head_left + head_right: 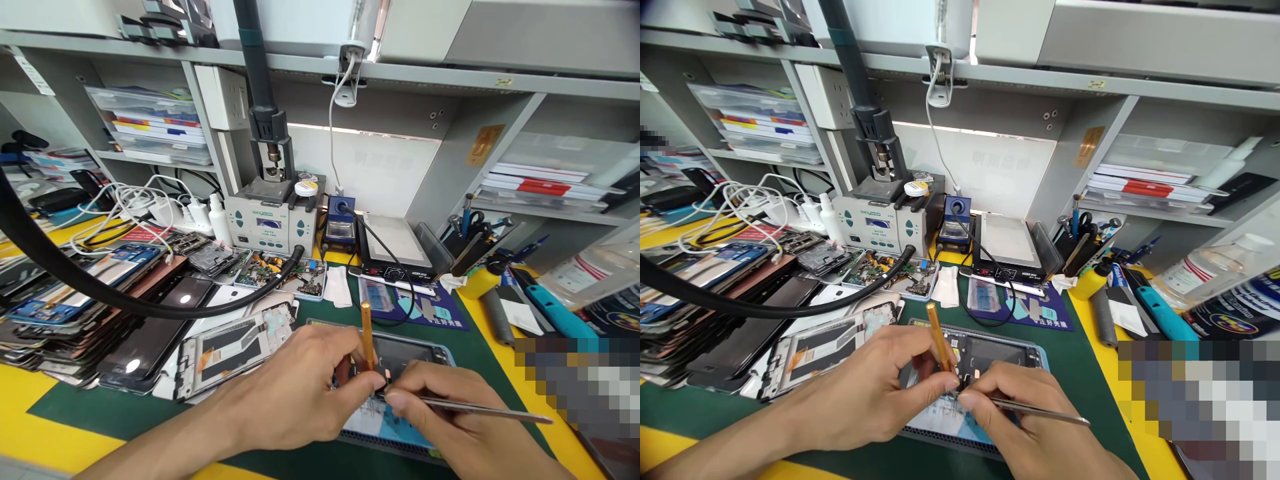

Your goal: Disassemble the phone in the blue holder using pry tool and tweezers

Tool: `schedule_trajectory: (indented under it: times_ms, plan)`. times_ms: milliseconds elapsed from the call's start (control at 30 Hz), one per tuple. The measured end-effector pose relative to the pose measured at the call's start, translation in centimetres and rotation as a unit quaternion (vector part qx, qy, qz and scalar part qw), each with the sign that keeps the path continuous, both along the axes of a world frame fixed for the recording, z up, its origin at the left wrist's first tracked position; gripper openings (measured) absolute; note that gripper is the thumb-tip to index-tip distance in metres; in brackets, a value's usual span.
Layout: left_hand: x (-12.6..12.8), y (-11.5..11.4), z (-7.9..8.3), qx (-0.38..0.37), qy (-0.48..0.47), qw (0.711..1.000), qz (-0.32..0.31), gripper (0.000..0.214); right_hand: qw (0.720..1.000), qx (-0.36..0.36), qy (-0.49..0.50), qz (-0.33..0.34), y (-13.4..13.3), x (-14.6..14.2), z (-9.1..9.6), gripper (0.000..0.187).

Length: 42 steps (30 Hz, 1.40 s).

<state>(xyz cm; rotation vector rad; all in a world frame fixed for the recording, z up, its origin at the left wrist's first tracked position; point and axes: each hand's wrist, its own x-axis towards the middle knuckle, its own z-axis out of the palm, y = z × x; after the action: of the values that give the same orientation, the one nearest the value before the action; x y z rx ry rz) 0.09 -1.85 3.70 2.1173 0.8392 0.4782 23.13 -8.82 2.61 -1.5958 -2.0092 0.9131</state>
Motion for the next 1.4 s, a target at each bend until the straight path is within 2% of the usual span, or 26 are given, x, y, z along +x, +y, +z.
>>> schedule_trajectory:
  times_ms: [200,400,733,967,1167,1400]
  plan:
    - [-0.15,-0.13,-0.07,0.003,0.010,1.000,-0.005,0.020,1.000,0.014,0.007,-0.018,0.05,-0.36,0.00,0.028]
    - [-0.45,-0.22,-0.21,-0.026,0.004,1.000,-0.015,0.015,0.999,0.034,0.011,-0.033,0.12,-0.32,-0.02,0.026]
    - [-0.36,-0.10,-0.43,-0.051,-0.018,0.998,-0.028,0.015,0.999,0.014,0.033,-0.022,0.48,-0.41,0.00,0.029]
    - [-0.19,-0.22,-0.28,-0.047,0.020,0.998,-0.032,0.014,0.999,0.013,0.027,-0.022,0.16,-0.16,-0.10,0.027]
    - [0.00,-0.27,0.05,-0.008,0.025,0.999,-0.044,0.008,0.999,0.015,0.030,-0.033,-0.05,-0.18,-0.07,0.027]
    - [-0.01,-0.24,-0.06,-0.008,0.030,0.998,-0.052,0.015,0.999,0.009,0.039,-0.029,0.40,-0.43,0.28,0.029]
